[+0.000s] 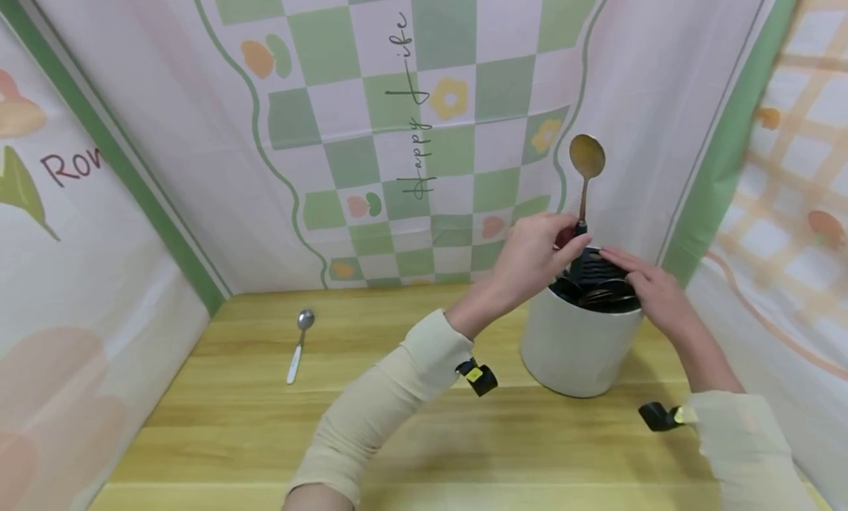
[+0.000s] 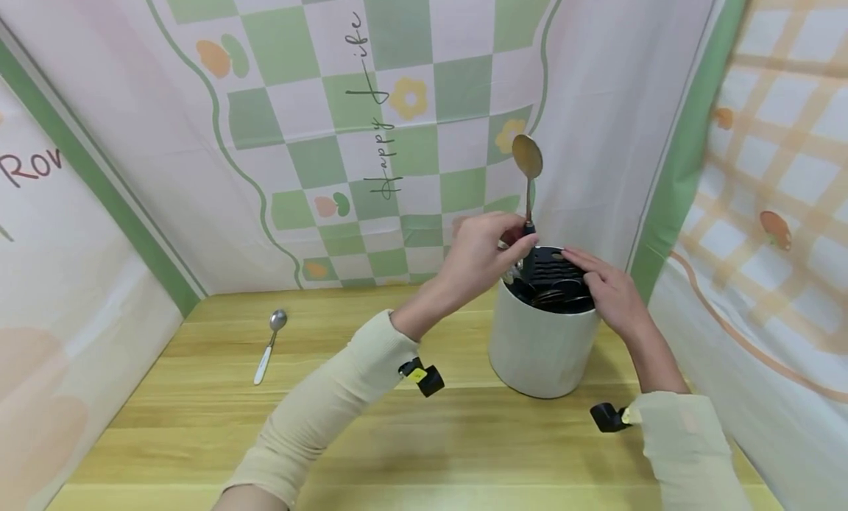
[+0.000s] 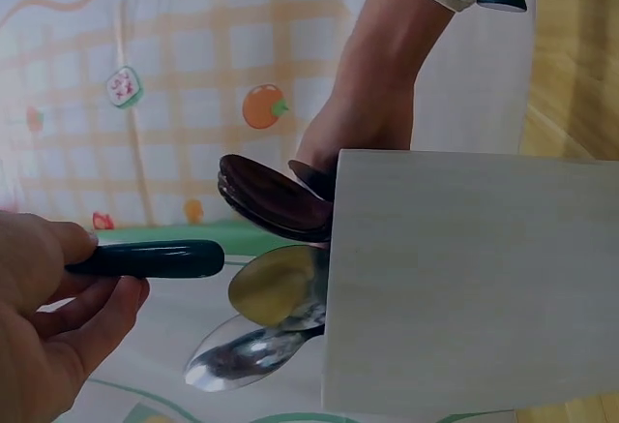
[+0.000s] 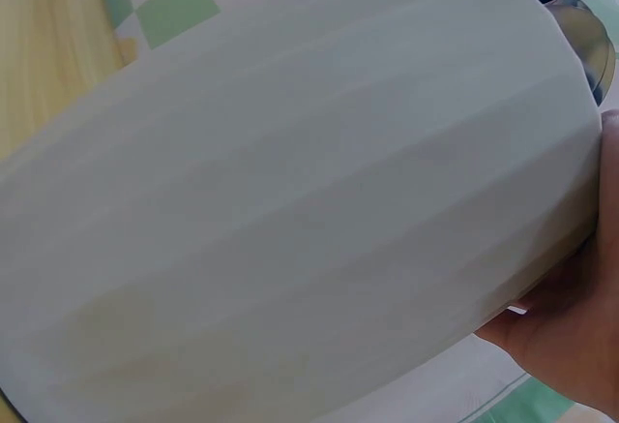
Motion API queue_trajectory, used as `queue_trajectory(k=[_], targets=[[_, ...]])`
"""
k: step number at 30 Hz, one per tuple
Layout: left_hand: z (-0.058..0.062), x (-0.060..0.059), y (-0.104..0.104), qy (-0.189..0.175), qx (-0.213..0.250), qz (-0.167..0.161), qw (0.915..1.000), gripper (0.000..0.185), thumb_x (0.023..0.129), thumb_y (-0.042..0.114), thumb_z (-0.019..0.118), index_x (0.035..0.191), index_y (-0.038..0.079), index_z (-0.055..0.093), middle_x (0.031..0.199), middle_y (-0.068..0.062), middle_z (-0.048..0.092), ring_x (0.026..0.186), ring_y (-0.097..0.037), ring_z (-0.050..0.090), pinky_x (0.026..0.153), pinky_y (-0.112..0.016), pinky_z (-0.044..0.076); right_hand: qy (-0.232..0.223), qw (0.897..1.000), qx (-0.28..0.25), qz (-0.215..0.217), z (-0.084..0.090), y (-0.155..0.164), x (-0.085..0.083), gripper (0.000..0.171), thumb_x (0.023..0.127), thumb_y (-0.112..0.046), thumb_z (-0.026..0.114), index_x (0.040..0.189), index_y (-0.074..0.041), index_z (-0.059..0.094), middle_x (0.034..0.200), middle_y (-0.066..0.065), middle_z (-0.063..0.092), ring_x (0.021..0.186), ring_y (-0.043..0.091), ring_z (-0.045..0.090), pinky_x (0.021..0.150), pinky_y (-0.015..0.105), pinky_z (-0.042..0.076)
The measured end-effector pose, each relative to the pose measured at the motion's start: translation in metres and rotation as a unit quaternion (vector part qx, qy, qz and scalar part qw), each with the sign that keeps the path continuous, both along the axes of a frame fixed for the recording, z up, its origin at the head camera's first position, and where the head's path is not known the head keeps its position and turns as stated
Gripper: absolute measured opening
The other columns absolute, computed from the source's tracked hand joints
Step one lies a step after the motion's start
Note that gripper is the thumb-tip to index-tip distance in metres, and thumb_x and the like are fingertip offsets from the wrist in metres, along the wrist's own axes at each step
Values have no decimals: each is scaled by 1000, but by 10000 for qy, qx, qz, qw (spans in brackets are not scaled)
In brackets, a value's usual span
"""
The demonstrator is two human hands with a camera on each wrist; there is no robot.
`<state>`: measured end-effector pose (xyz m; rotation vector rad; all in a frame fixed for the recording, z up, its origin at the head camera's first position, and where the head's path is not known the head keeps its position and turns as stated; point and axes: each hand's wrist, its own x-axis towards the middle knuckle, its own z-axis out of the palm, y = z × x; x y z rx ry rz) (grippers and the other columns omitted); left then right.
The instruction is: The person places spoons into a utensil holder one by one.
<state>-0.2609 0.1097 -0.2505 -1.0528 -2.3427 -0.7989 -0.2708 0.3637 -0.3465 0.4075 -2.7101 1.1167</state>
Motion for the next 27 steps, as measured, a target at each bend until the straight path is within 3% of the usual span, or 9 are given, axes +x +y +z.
queue_trajectory(k=[4, 6, 13, 19, 22, 25, 27], targets=[[-2, -3, 8, 106, -259, 203, 9994, 20, 100, 31, 61, 91, 14, 67, 78, 6, 64, 69, -1, 55, 61, -8, 40, -12, 10000, -36, 46, -2, -1, 0, 50, 107, -21, 20, 153, -19, 40, 150, -32, 26, 150, 31, 18, 117, 69, 15], [-5, -4, 11, 142, -405, 314, 9986, 22, 99, 33, 61, 88, 15, 66, 75, 7, 61, 66, -2, 53, 59, -9, 38, 10, 10000, -25, 66, -3, -1, 0, 50, 108, -21, 20, 153, -20, 40, 141, -42, 25, 151, 29, 18, 118, 67, 15], [-15, -6, 17, 221, -746, 479, 9958, 24, 99, 35, 61, 84, 17, 63, 72, 8, 55, 62, -2, 50, 54, -11, 36, 39, 9999, -57, 76, -4, -2, 1, 49, 108, -22, 19, 153, -23, 39, 138, -44, 25, 151, 31, 18, 120, 64, 14], [-20, -6, 21, 396, -767, 451, 9953, 23, 99, 34, 62, 84, 17, 65, 71, 8, 57, 62, -1, 52, 54, -11, 36, 152, 9999, -72, -2, -3, -2, 1, 48, 108, -24, 21, 152, -19, 42, 136, -46, 27, 149, 16, 21, 124, 51, 15], [-20, -6, 23, 469, -830, 420, 9946, 24, 100, 34, 61, 84, 17, 67, 74, 8, 62, 65, -1, 56, 57, -11, 39, 158, 9999, -47, -45, -2, -2, 0, 48, 109, -25, 21, 151, -15, 42, 147, -36, 29, 149, 18, 22, 125, 51, 15], [-19, -4, 23, 299, -1024, 398, 9935, 24, 98, 37, 62, 89, 17, 71, 81, 8, 68, 72, -1, 61, 61, -10, 43, 62, 9999, -43, -87, -2, -3, -1, 49, 108, -24, 21, 151, -12, 41, 160, -7, 32, 150, 33, 22, 120, 61, 17], [-16, -2, 20, 68, -1273, 467, 9907, 23, 96, 40, 64, 94, 18, 72, 88, 9, 70, 77, -1, 62, 64, -10, 45, 21, 9999, -69, -80, -1, -4, -1, 49, 108, -21, 21, 151, -11, 41, 160, 13, 32, 148, 45, 24, 115, 68, 19]])
